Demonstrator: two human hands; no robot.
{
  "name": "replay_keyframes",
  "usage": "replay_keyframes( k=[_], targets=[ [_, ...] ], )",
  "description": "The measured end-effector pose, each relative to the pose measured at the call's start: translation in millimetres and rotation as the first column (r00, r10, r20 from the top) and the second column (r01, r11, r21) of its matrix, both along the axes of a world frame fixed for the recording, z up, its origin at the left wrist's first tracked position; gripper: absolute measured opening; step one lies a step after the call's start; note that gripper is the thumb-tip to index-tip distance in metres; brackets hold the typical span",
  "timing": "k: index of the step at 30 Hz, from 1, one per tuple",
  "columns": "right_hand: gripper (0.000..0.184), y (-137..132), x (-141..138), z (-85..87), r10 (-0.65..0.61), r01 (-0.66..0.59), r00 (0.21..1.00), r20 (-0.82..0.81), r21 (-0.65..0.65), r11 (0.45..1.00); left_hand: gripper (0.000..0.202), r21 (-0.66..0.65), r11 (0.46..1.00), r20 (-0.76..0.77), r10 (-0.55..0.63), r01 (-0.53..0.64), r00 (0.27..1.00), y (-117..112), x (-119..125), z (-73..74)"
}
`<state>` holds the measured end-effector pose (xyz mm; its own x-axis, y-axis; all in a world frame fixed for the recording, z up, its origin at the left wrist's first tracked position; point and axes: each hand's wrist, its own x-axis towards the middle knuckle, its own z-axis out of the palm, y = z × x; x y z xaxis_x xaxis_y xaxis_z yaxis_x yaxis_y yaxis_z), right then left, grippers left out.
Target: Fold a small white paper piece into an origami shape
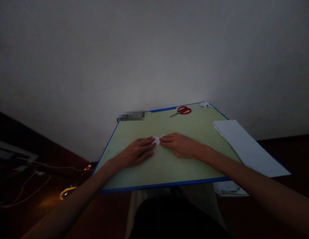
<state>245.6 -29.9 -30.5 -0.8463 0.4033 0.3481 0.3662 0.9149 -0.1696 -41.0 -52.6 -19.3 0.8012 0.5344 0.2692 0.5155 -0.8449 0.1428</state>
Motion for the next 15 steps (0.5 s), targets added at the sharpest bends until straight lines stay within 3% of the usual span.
replay_keyframes(
  k=[5, 9, 12, 15],
  targets=[
    [0.050, -10.1, -9.5, -5.8, -0.111, 0.099, 0.989, 0.099, 0.121, 0.988, 0.045, -0.005, 1.000, 0.000, -0.005, 0.005, 1.000, 0.1, 0.2, -1.5],
    [0.049, -10.9, -13.3, -7.2, -0.107, 0.088, 0.985, 0.137, 0.140, 0.986, 0.043, 0.007, 1.000, -0.014, -0.009, 0.009, 1.000, 0.0, 1.6, 0.3],
    [0.042, -6.6, -12.2, -2.9, -0.102, 0.096, 0.991, 0.084, 0.082, 0.992, 0.042, 0.005, 1.000, 0.016, -0.006, 0.005, 1.000, -1.0, 3.4, 0.2],
    [0.029, 1.2, -15.9, 6.0, -0.178, 0.178, 0.984, 0.003, -0.065, 0.982, 0.039, 0.001, 1.000, 0.061, 0.015, -0.015, 0.998, -0.3, 5.0, -2.3]
  ],
)
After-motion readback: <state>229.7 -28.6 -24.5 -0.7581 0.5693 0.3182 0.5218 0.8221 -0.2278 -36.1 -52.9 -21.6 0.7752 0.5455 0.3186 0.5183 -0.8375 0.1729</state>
